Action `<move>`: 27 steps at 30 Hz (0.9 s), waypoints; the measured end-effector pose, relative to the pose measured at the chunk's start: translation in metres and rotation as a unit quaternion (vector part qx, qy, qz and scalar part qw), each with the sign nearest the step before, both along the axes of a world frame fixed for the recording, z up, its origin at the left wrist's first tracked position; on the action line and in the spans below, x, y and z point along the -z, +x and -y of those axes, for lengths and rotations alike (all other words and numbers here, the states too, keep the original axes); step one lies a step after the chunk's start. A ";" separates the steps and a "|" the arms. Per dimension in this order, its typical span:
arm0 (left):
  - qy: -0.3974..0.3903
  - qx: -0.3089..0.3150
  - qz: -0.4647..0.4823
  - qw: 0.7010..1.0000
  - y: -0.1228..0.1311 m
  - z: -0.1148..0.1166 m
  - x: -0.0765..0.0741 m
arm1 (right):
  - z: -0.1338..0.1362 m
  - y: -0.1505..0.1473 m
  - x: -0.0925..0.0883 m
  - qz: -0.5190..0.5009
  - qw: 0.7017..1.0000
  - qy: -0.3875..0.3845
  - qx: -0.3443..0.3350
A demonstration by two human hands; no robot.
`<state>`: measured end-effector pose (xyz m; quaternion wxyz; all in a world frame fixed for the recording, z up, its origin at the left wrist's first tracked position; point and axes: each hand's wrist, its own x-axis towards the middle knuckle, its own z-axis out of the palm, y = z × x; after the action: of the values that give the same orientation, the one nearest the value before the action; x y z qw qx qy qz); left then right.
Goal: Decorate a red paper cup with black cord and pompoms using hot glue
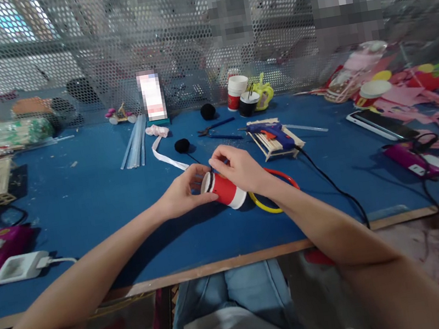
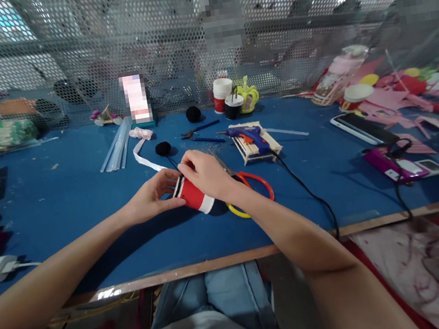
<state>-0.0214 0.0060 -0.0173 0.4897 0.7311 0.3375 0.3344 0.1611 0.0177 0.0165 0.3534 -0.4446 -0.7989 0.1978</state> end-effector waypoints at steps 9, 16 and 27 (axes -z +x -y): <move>0.060 0.010 0.030 0.998 0.003 0.004 0.002 | -0.007 -0.003 -0.014 -0.086 0.990 -0.109 -0.035; 0.171 0.023 0.002 0.985 0.003 0.006 0.001 | -0.013 -0.009 -0.022 -0.185 0.950 -0.249 -0.034; 0.212 0.033 -0.102 0.971 0.006 0.015 -0.007 | -0.071 -0.028 -0.010 -0.023 0.971 -0.239 -0.004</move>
<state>-0.0152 -0.0086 -0.0099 0.2972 0.8592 0.2831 0.3055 0.1329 0.0886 0.0267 0.2539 -0.5083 -0.7221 0.3946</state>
